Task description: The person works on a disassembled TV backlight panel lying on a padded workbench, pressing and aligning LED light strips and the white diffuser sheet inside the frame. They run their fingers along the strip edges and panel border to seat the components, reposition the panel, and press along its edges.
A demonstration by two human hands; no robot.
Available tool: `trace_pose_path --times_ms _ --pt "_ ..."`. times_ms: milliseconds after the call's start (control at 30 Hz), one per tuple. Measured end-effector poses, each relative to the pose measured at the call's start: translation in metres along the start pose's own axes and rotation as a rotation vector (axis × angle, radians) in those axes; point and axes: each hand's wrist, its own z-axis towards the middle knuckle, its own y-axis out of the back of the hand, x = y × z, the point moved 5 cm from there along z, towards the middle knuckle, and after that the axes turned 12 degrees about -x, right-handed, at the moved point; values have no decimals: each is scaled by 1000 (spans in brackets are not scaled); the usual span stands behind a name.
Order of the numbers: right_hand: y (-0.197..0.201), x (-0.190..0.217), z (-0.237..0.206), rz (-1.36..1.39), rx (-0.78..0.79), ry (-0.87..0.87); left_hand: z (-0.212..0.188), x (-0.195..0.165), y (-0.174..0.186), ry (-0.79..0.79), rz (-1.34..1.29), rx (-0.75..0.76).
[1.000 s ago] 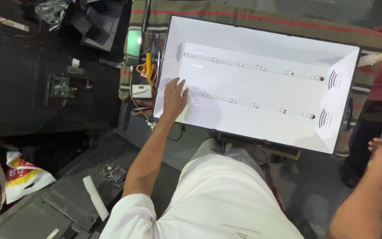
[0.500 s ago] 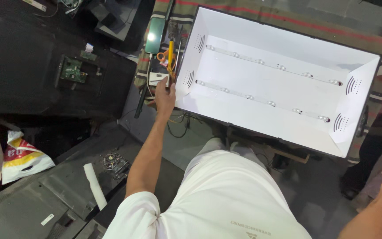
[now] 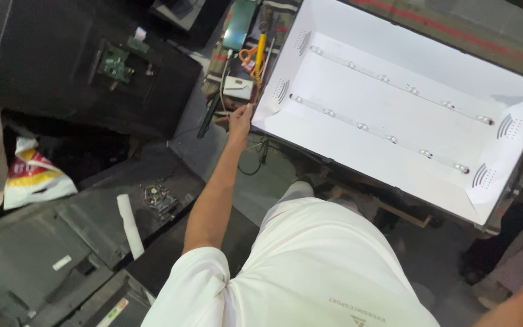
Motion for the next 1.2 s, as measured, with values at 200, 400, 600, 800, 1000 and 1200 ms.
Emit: trace_pose_path --times_ms 200,400,600,800,1000,1200 --pt "5 15 17 -71 29 -35 -32 -7 -17 249 -124 -78" --pt "20 12 43 -140 41 -27 -42 1 -29 113 -61 -137" --pt "34 26 65 -277 -67 81 -24 -18 -61 -224 170 -162" --pt "-38 127 54 -98 -264 457 -13 -50 -95 -293 219 -125" --pt "-208 223 -10 180 98 559 3 -57 -108 -212 189 -51" --pt "-414 289 -165 145 601 444 58 -48 -117 -141 141 41"
